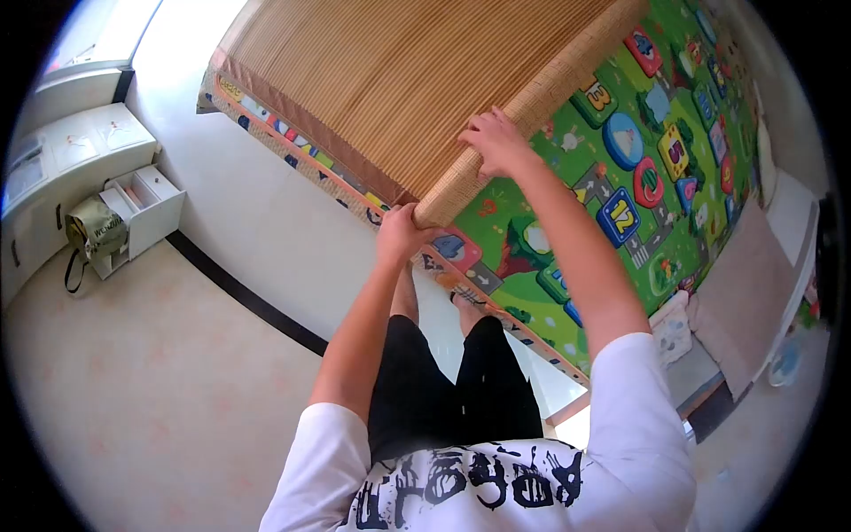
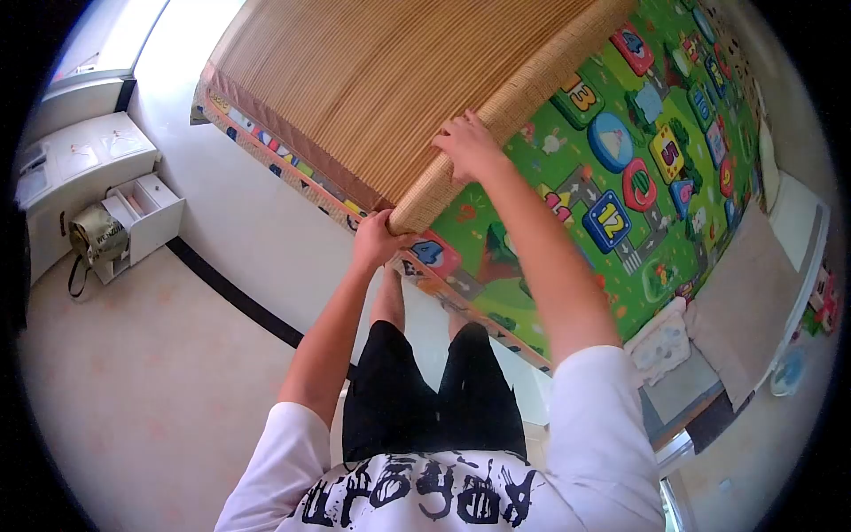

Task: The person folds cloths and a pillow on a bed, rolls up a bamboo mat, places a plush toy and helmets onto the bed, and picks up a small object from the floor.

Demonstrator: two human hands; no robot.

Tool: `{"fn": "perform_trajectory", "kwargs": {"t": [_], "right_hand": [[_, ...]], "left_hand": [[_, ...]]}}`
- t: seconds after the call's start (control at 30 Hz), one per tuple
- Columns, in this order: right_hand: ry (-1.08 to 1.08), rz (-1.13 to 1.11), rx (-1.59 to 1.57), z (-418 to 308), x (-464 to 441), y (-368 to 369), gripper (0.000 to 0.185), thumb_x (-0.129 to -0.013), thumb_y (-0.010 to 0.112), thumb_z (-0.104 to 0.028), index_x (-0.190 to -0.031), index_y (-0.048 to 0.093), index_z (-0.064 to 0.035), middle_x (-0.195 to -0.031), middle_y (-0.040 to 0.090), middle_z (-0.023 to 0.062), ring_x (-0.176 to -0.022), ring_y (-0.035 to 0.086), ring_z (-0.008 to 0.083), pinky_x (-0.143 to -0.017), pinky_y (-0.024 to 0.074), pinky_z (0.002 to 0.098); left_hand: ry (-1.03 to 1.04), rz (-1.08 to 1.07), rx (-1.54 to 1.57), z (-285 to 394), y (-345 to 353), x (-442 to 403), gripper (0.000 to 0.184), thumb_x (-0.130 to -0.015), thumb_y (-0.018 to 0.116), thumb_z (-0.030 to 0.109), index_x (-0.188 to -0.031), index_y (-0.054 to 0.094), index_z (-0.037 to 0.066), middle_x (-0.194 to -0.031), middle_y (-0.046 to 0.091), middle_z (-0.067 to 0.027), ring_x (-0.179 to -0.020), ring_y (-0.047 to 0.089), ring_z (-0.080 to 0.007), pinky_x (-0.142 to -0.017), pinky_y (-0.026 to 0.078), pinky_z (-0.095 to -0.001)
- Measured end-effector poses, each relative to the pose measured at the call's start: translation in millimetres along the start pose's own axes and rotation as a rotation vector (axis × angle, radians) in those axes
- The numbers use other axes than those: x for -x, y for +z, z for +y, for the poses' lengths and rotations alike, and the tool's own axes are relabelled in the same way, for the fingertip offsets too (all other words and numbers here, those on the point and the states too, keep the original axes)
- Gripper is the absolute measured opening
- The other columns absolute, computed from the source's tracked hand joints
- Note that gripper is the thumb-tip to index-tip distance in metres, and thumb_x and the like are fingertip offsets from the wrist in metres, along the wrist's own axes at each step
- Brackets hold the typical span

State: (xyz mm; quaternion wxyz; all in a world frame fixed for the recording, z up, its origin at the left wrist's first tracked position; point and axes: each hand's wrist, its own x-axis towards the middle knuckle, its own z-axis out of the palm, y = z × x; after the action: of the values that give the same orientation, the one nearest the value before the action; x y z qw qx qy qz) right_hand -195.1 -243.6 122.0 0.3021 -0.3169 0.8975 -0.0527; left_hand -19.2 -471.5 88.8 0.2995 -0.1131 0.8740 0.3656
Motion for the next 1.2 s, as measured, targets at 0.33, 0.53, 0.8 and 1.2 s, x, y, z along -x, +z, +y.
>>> {"fn": "perform_trajectory", "kwargs": {"t": [0.33,0.53,0.8,1.2], "right_hand": [[-0.044,0.273,0.284,-1,13,43,0.110,-0.065,0.087,-0.018,-0.159,0.030,-0.0253,-0.167,0.024,0.0038,-0.154,0.023,0.0281,-0.125,0.0185,0.0541],[0.035,-0.045,0.213,-21,-37,-8,0.113,-0.064,0.084,-0.011,-0.160,0.027,-0.0241,-0.168,0.021,0.0077,-0.155,0.019,0.0290,-0.126,0.0154,0.0549],[-0.019,0.001,0.156,-41,-54,-9,0.102,-0.072,0.077,-0.018,-0.160,0.026,-0.0241,-0.168,0.019,0.0076,-0.155,0.021,0.0297,-0.125,0.0152,0.0577],[-0.008,0.158,0.364,-71,-85,6,0.101,-0.067,0.085,-0.022,-0.155,0.037,-0.0188,-0.166,0.026,0.0046,-0.152,0.028,0.0258,-0.121,0.0226,0.0603]], "left_hand": [[0.066,0.157,-0.022,-2,-21,-2,0.080,-0.061,0.095,0.027,-0.133,0.063,0.011,-0.128,0.056,-0.0152,-0.122,0.055,-0.0353,-0.097,0.053,-0.0425],[0.277,0.401,-0.034,8,-10,12,0.071,-0.072,0.085,0.022,-0.138,0.060,0.014,-0.131,0.055,-0.0141,-0.121,0.055,-0.0365,-0.096,0.053,-0.0444],[0.157,0.092,0.100,-20,-47,-29,0.085,-0.064,0.090,0.018,-0.143,0.058,0.013,-0.131,0.055,-0.0143,-0.120,0.055,-0.0363,-0.101,0.051,-0.0410],[0.167,0.292,0.350,-53,-70,-46,0.081,-0.069,0.090,0.020,-0.143,0.057,0.011,-0.134,0.047,-0.0184,-0.127,0.049,-0.0378,-0.107,0.046,-0.0454]]}}
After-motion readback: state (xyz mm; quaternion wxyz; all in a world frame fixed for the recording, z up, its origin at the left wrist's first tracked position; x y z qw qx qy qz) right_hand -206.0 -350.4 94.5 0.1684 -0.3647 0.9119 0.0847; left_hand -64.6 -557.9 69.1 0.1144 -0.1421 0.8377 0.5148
